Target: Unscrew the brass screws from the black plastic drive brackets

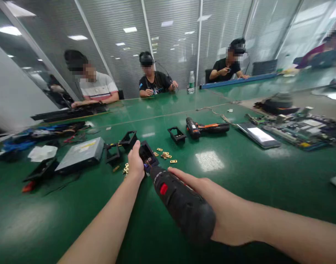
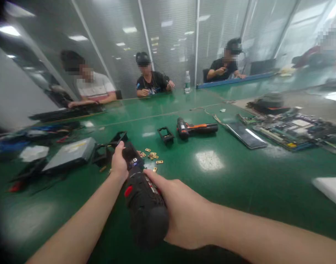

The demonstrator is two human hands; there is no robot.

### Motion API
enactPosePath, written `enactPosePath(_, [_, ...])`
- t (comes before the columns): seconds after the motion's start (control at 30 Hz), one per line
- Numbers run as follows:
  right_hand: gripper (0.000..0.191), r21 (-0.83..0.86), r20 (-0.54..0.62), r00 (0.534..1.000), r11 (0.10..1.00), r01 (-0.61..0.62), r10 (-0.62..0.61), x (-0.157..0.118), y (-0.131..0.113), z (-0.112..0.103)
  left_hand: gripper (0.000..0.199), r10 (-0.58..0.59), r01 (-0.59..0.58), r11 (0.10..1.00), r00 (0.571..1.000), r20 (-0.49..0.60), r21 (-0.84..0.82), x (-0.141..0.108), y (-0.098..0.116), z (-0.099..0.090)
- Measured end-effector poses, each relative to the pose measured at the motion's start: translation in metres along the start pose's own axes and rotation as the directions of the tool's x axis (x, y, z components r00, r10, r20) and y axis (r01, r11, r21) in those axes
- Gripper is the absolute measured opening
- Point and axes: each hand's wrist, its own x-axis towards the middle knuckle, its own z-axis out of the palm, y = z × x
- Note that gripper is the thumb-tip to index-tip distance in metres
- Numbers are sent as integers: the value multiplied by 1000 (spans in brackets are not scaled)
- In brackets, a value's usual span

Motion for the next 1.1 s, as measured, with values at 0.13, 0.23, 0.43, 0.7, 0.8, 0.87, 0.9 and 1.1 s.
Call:
enactPosePath(0.13, [106,32,10,1000,999,10,-10,3,-1,3,51,7,-7,1000,1000,7,18,0,0,0])
enactPosePath(0.23, [107,7,10,1000,1000,-15,15,3,-3,1,50,11,-11,1000,1000,0,9,-1,1,1])
enactPosePath(0.43, [110,-3,2,1000,1000,-10,10,0,0,1,49,-10,10,1000,1000,4,-4,-4,3,4])
enactPosePath(0.7, [107,-10,17,999,999,-32,32,4,-3,3,50,-10,10,1000,1000,3,4,-2,2,2])
enactPosePath(0.8, [106,32,24,1000,999,-12,11,4,-3,2,49,-17,17,1000,1000,-5,3,-3,2,2])
enactPosePath(0.87, [108,56,20,1000,998,-7,6,4,-3,2,49,-17,17,1000,1000,-1,-1,-3,2,1])
enactPosePath(0.9, [109,65,15,1000,998,-9,8,4,-3,2,48,-15,15,1000,1000,3,-5,-3,3,1])
enactPosePath(1.1, [113,79,14,1000,997,-15,14,5,-4,3,47,-12,12,1000,1000,-6,-16,-2,2,-1])
